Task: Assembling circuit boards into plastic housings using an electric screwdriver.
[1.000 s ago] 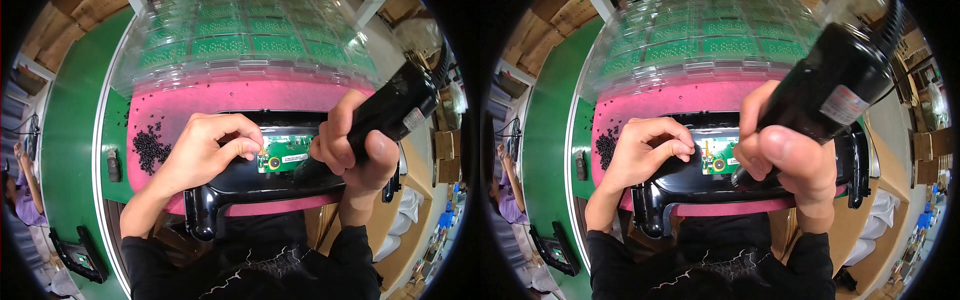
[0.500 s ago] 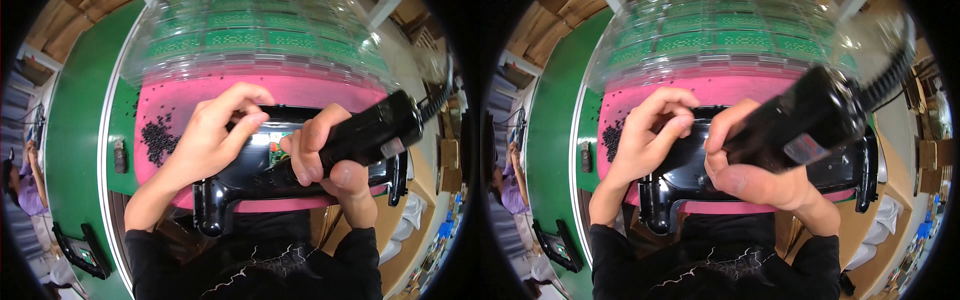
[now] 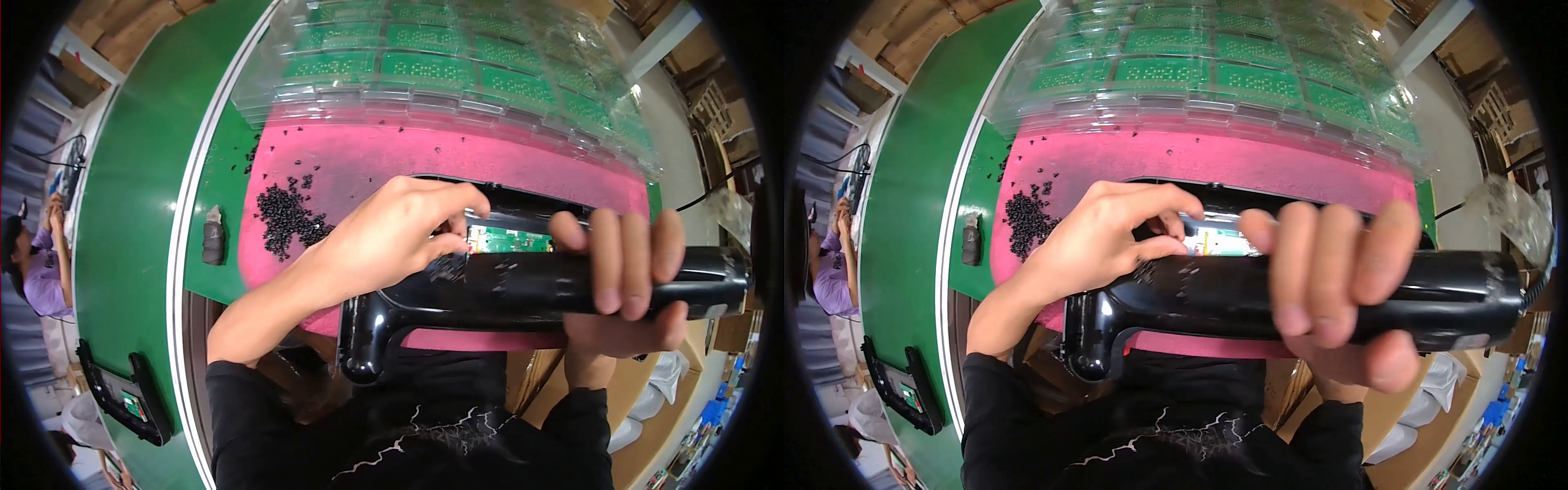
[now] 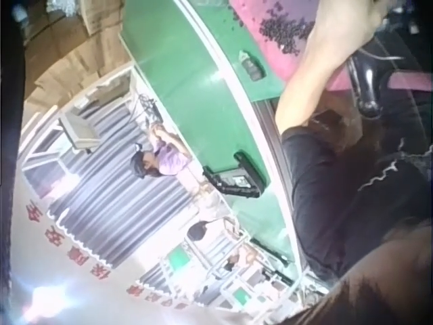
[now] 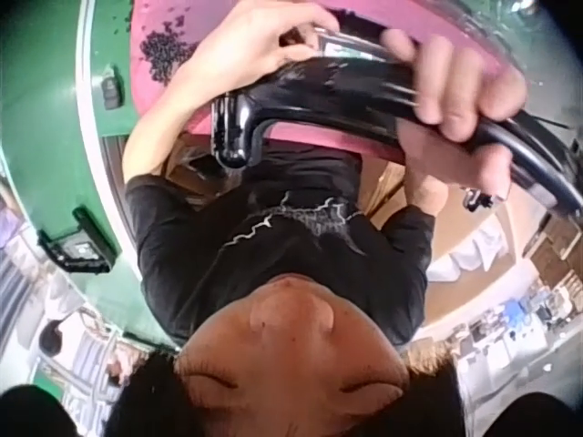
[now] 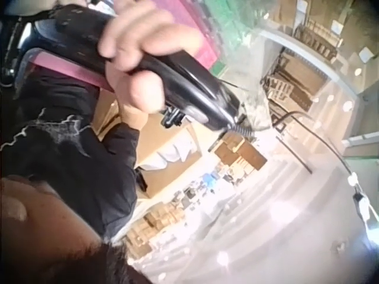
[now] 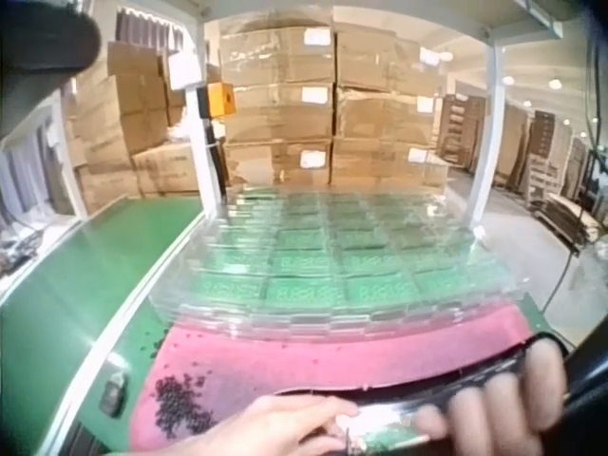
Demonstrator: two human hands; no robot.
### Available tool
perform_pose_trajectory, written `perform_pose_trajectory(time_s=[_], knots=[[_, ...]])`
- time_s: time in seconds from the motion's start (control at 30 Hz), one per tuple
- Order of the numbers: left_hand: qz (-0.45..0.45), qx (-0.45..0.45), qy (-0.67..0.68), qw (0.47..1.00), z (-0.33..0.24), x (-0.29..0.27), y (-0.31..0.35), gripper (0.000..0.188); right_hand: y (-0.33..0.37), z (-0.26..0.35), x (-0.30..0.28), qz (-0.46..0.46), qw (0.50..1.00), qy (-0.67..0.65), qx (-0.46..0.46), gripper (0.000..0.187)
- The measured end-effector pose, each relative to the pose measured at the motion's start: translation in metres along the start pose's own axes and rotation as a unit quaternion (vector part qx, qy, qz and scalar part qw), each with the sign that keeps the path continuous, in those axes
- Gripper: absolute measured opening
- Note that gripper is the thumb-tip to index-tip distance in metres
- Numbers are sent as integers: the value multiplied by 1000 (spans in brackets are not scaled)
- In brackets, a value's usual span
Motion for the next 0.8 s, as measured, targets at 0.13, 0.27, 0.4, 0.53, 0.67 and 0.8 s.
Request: perform_pose_trajectory(time_s=[0.13, 0.27, 0.4, 0.53, 0.67, 0.8], knots=[[13, 16, 43, 999, -4, 3, 2, 38, -1, 21, -18, -18, 998, 2, -52, 25], [-2, 34, 83, 996, -8, 3, -1, 35, 0, 21, -23, -17, 999, 12, -44, 26], [-4, 22, 114, 993, -8, 5, -1, 34, 1, 29, -27, -17, 998, -5, -60, 26], [-38, 47, 123, 991, -13, 0, 1, 33, 4, 28, -30, 37, 997, -17, -59, 27], [-48, 50, 141, 988, -13, -3, 1, 30, 3, 26, -27, 47, 997, -21, -55, 28], [1, 15, 159, 987, -8, 8, 1, 30, -1, 26, -21, 36, 999, -20, -3, 27]])
Point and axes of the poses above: each hand's wrist, its own y-axis away from the middle knuckle, its own x-axis out of the palm, z = x × y, the point moved 10 cm from there along -y, towards the middle knuckle, and after that the axes turned 9 degrees about y, right-handed, at the moved point
